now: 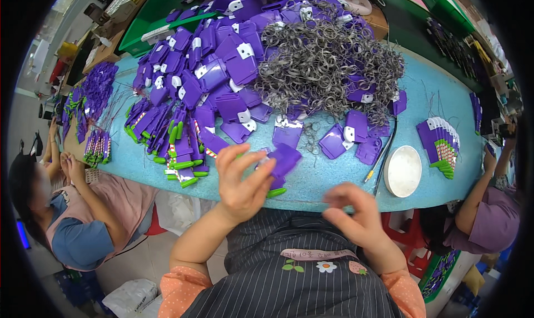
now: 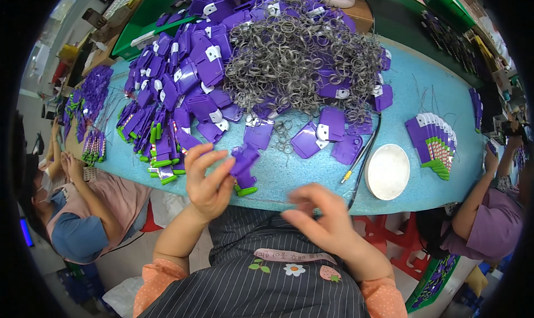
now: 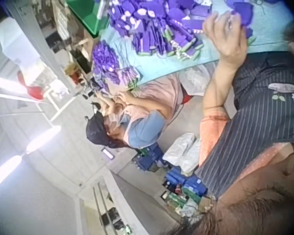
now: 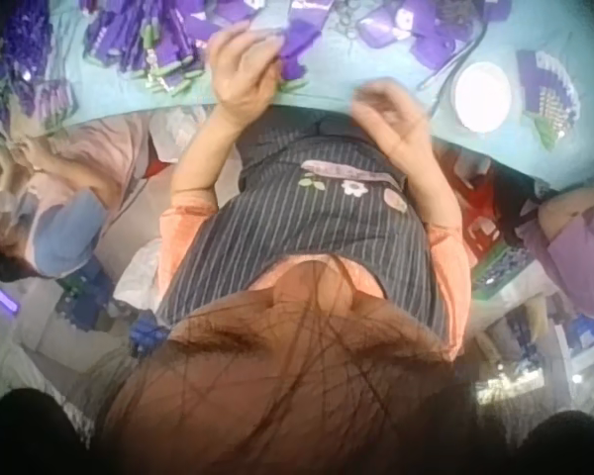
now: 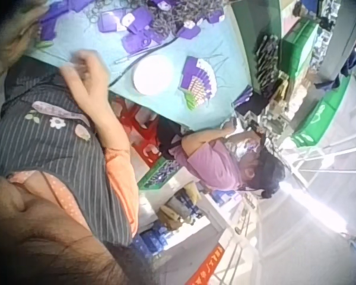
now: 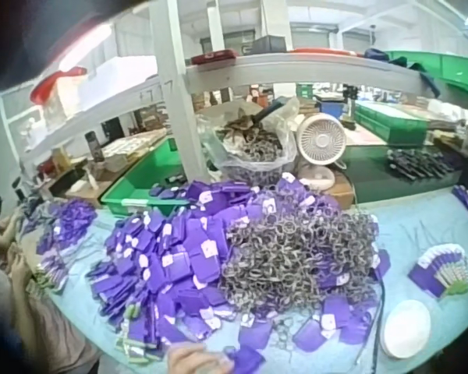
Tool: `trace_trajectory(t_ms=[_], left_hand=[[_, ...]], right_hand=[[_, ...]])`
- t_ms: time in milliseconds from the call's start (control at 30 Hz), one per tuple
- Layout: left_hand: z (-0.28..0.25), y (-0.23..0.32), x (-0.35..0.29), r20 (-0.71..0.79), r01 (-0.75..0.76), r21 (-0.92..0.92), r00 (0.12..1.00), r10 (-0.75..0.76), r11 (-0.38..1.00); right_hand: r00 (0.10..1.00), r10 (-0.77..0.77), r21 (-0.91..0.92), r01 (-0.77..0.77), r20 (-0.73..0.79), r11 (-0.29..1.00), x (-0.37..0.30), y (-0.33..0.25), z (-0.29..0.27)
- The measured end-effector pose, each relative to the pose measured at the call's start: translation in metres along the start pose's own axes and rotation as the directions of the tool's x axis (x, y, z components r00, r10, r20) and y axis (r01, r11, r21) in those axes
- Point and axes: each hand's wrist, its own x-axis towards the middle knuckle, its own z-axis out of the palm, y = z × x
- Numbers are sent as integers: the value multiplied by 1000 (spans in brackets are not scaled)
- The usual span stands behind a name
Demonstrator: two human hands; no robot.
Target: The person assembles purple plastic components by inserting a grey wire into a slot on each piece. They handle the parts one at a time, picking them from a pile on the table, threading the wire, and placing the finished unit into a growing stack.
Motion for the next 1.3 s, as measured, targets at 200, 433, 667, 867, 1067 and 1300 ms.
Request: trace_trajectory(t_ms=[200, 433, 667, 867, 1067, 1300], left_hand=[[16, 28, 2, -30, -251, -244, 968, 251, 937], [-7, 63, -3, 527, 494, -593, 835, -157, 636], [3, 70, -21, 575, 548, -383, 771, -273, 743], [-22, 29, -43, 407, 675, -698, 648, -644, 238], [-33, -16, -9, 194, 740, -515, 592, -782, 433], [-24, -11, -15, 397, 750, -581, 601, -694, 316]], right_hand=[[994, 27, 718, -93, 103, 690, 30, -9, 19], [985, -170, -353, 161, 5, 922, 9, -8, 11], [986, -161, -519, 160, 42, 840, -9, 5, 20], [988, -156, -753, 99, -5, 650, 7, -2, 7], [934, -257, -696, 355, 246, 624, 47, 3, 68], [861, -407, -522, 508, 303, 685, 31, 30, 50]])
